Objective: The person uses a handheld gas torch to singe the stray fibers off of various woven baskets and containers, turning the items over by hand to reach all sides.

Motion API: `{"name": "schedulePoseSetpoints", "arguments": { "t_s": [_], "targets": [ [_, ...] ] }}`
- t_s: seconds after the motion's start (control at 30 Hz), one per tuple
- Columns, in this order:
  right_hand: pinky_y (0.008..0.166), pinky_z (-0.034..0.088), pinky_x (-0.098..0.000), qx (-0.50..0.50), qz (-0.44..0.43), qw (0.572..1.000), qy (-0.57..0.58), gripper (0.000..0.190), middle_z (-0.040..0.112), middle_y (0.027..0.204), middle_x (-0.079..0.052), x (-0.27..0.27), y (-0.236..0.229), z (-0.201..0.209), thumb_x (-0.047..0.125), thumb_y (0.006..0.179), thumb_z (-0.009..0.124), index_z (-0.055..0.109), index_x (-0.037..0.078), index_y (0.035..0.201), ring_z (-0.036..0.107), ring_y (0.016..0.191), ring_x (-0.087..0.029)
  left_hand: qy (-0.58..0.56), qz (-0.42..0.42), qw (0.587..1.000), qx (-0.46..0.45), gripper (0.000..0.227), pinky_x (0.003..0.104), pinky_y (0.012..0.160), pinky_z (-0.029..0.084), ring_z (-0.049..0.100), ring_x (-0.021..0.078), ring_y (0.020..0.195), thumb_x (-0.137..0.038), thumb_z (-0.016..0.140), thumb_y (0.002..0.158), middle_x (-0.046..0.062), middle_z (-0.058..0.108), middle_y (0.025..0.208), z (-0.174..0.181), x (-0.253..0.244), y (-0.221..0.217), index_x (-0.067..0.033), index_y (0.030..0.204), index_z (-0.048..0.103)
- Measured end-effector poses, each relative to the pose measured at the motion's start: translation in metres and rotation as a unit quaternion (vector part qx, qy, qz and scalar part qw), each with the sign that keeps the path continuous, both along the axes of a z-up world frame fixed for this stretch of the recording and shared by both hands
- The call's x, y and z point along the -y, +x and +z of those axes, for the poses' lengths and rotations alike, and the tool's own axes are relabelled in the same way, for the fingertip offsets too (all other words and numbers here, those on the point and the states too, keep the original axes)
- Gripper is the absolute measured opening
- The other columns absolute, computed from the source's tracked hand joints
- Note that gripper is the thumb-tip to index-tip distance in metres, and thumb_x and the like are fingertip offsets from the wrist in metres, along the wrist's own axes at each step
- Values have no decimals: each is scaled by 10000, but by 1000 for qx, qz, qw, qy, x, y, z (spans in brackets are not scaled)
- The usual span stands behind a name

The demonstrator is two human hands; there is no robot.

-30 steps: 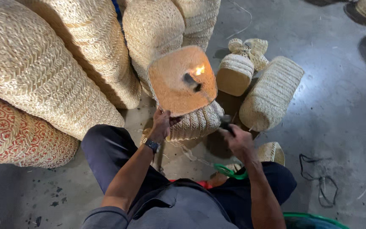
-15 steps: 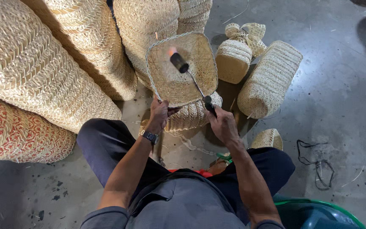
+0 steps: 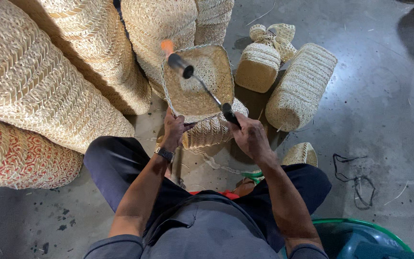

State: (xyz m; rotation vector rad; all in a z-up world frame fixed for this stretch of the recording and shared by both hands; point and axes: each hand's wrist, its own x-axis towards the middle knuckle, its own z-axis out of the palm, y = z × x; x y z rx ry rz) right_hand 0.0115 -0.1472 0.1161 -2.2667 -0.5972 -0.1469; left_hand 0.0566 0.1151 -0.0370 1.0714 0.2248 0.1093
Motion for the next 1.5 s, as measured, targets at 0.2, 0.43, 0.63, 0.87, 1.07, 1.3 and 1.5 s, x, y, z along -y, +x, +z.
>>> {"name": "schedulePoseSetpoints", "arguments": {
  "t_s": [0.2,0.43,0.63,0.87,1.07,1.3,1.5],
  "targets": [
    [526,538,-351,-56,-120,987,-94,317,723,780,-136,24,16,-3,314,1068,622,690,8,1113,689,615,-213,30,20,999,17,755,427,737,690,734,281,1017,105,381,848,119,592,1345,-7,-16,0,-193,1531,262],
    [505,520,-398,-23,-57,998,-34,352,699,761,-156,19,3,12,311,992,633,681,-11,1126,674,585,-223,142,23,989,32,732,404,734,672,637,203,790,89,428,911,131,562,1031,-24,-25,2,-145,1594,308],
    [550,500,-422,12,-36,999,-28,307,688,772,-167,7,5,15,306,1021,643,682,21,1131,658,630,-267,123,18,992,20,685,380,723,696,720,208,899,74,425,891,91,604,1164,-1,-24,-7,-147,1527,296],
    [570,495,-438,2,-129,991,-44,359,665,713,-186,43,11,13,356,1009,663,699,-1,1023,683,637,-295,38,32,998,32,767,372,750,709,749,227,996,109,380,843,62,590,1323,8,-30,-14,-209,1532,275],
    [564,496,-436,-50,-147,985,-70,410,657,665,-166,58,0,4,401,996,645,694,-5,985,669,574,-271,86,54,995,-17,664,422,687,679,725,298,901,122,408,879,142,610,1240,5,-29,-2,-132,1491,363],
    [496,446,-436,-125,-156,976,-91,416,618,593,-154,69,-17,-17,431,988,648,709,20,1006,579,497,-234,37,57,997,28,594,428,763,679,691,247,930,111,434,919,124,568,1204,-7,-37,2,-67,1485,401],
    [480,451,-388,-103,-119,984,-84,408,618,596,-139,77,-35,-36,417,994,630,706,17,984,559,497,-185,2,69,997,43,574,413,741,696,732,272,979,101,411,909,147,594,1290,-1,-42,4,-55,1461,374]
  ]
}}
